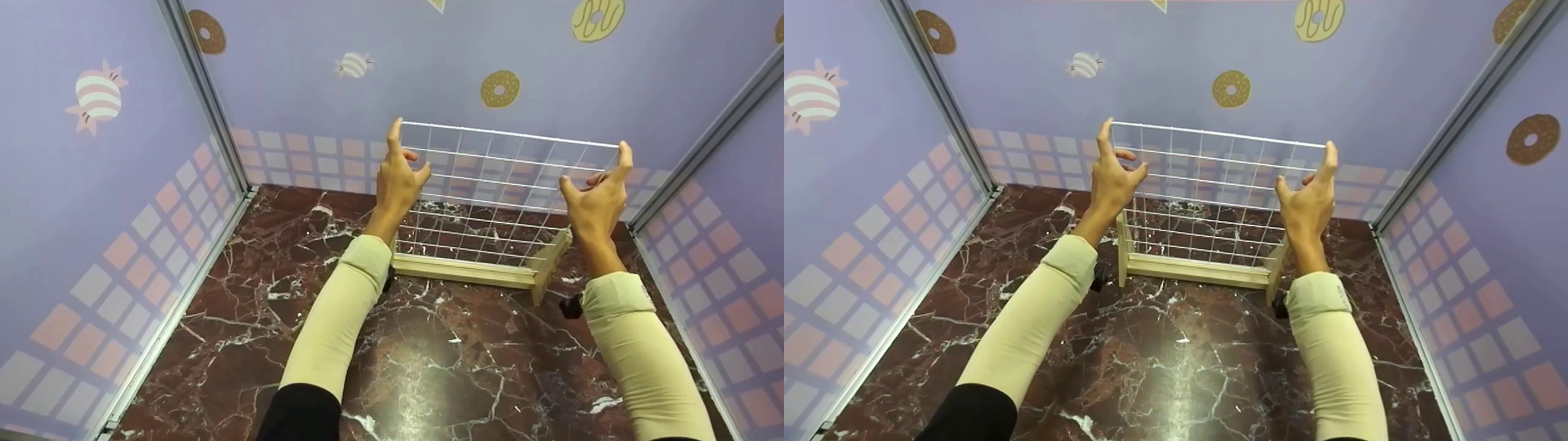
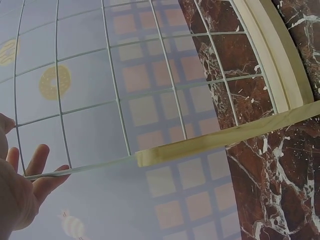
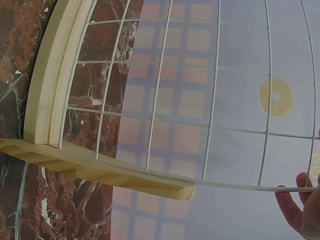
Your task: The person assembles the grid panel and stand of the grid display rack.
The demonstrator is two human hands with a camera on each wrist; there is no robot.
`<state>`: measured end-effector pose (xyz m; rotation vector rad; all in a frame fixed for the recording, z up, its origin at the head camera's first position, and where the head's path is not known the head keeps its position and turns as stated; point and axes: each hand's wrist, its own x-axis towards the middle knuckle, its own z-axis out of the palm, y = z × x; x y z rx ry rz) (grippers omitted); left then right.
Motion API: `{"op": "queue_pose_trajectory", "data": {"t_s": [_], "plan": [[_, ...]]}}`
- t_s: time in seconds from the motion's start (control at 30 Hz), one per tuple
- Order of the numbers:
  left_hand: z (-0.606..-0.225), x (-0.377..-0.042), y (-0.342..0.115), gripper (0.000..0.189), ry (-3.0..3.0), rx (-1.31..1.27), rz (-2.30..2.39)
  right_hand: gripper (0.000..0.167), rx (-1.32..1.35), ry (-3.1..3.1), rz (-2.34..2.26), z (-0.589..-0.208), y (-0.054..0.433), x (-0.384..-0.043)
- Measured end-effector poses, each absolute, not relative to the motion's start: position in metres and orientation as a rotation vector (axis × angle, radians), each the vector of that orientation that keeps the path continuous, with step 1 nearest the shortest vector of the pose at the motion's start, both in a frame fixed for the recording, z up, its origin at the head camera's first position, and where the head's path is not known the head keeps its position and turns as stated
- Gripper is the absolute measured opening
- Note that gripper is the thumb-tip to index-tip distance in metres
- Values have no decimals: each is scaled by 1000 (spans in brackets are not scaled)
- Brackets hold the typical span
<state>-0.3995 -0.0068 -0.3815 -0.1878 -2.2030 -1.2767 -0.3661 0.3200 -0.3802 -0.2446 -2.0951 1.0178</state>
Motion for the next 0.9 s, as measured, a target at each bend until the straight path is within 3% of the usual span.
{"op": "queue_pose_trajectory", "data": {"t_s": [0.9], "plan": [[-401,-398,-5,93,-2220,-176,-1320,97,-258,-2108,1022,-400,318,-365]]}}
